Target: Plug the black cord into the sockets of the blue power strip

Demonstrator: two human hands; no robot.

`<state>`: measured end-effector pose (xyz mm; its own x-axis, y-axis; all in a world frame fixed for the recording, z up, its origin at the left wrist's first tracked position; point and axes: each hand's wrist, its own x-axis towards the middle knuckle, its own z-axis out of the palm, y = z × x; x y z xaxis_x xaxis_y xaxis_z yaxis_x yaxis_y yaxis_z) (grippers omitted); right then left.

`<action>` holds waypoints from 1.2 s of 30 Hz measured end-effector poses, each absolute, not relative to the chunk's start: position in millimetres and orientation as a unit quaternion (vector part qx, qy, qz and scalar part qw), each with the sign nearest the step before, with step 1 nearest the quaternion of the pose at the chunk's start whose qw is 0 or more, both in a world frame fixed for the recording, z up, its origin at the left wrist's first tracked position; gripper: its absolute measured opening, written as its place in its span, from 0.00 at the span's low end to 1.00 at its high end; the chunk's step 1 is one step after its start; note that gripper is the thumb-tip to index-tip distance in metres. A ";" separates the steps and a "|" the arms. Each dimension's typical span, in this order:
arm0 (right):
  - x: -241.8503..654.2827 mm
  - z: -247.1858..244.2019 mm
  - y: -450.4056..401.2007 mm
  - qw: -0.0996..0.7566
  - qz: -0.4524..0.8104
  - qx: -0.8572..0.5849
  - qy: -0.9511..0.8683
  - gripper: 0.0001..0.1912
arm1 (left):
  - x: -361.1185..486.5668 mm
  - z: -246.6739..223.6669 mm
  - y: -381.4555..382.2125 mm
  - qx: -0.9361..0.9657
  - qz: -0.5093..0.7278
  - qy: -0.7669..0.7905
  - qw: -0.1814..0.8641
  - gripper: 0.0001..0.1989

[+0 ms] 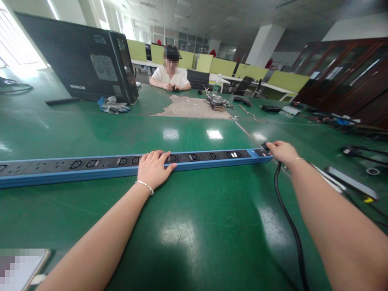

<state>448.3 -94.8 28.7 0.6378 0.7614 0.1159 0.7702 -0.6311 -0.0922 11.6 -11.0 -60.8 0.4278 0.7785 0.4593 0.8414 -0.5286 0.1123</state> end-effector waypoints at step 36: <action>423.5 -25.6 -91.1 0.082 -0.055 -0.916 -0.390 0.26 | 12.8 -58.9 -11.4 -0.840 -0.217 -0.495 0.048 0.25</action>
